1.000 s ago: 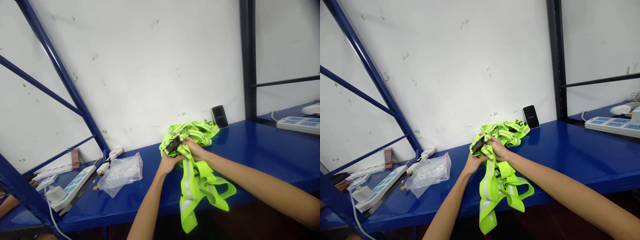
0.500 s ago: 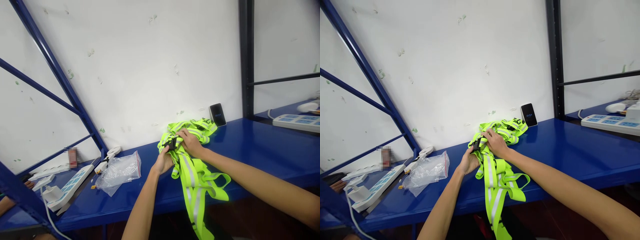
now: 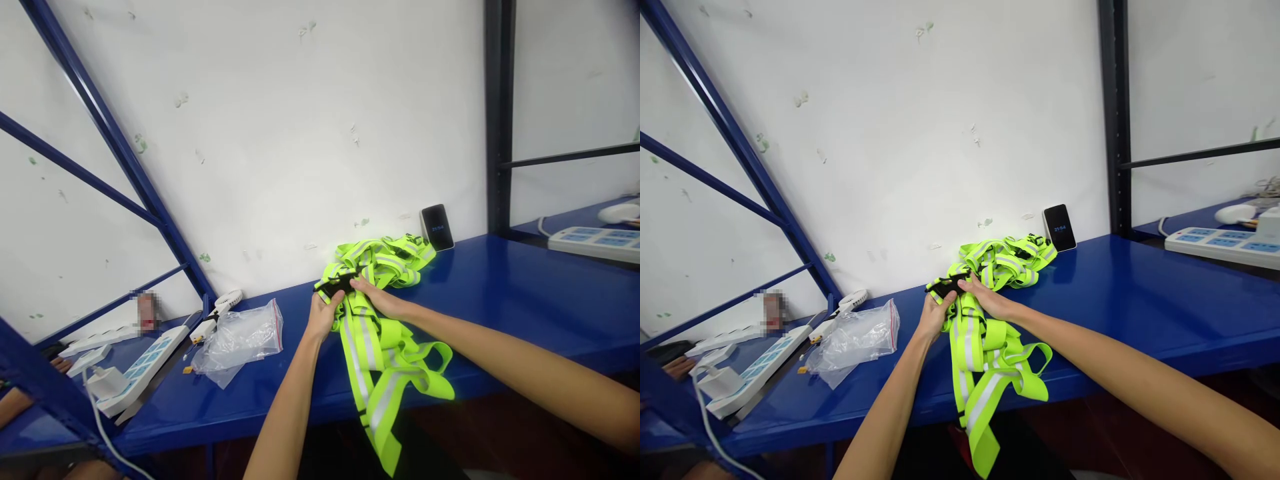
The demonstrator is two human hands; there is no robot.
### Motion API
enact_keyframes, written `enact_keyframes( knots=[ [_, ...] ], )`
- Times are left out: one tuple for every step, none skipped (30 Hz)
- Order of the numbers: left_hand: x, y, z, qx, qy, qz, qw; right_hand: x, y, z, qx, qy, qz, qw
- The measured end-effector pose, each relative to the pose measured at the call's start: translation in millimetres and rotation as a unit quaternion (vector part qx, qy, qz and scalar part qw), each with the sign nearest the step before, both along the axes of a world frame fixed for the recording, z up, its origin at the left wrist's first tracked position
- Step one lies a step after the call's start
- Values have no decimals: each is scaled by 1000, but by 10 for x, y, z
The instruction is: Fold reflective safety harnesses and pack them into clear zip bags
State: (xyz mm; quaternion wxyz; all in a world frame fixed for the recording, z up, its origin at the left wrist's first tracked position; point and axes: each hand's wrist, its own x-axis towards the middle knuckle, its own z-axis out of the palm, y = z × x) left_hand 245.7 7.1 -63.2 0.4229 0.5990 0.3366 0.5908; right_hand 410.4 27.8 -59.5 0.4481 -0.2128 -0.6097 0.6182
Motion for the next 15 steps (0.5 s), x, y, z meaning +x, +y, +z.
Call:
enact_keyframes(
  knots=[
    [12,-4,-12,30,38,3,999,-9,15,-24,4,2,-29,1000],
    [22,-10,-22,55,70,7,996,-18,33,-45,12,5,-60,998],
    [31,-17,-31,75,93,13,993,-28,50,-62,21,9,-85,996],
    [36,-23,-39,89,109,19,990,-37,67,-73,27,15,-99,995],
    [38,-29,-46,100,121,23,987,-45,80,-77,29,22,-107,994],
    [35,-35,-51,106,133,22,985,-54,88,-73,27,31,-109,993],
    [29,-40,-55,108,145,14,983,-63,91,-64,18,40,-102,994],
    [20,-45,-58,109,156,5,982,-72,88,-48,4,51,-88,995],
    [10,-51,-58,108,166,-2,980,-81,82,-28,-15,62,-68,996],
    [1,-58,-55,107,174,-5,979,-90,74,-6,-36,71,-47,996],
    [-6,-67,-47,105,181,-5,978,-99,66,18,-57,80,-29,995],
    [-11,-80,-36,102,185,-2,977,-105,61,40,-75,88,-18,993],
    [-14,-95,-22,102,187,2,977,-109,58,61,-90,94,-18,991],
    [-16,-112,-4,104,187,6,977,-110,58,78,-101,100,-22,990],
    [-19,-130,14,106,184,5,977,-107,59,92,-108,104,-27,988]
  ],
)
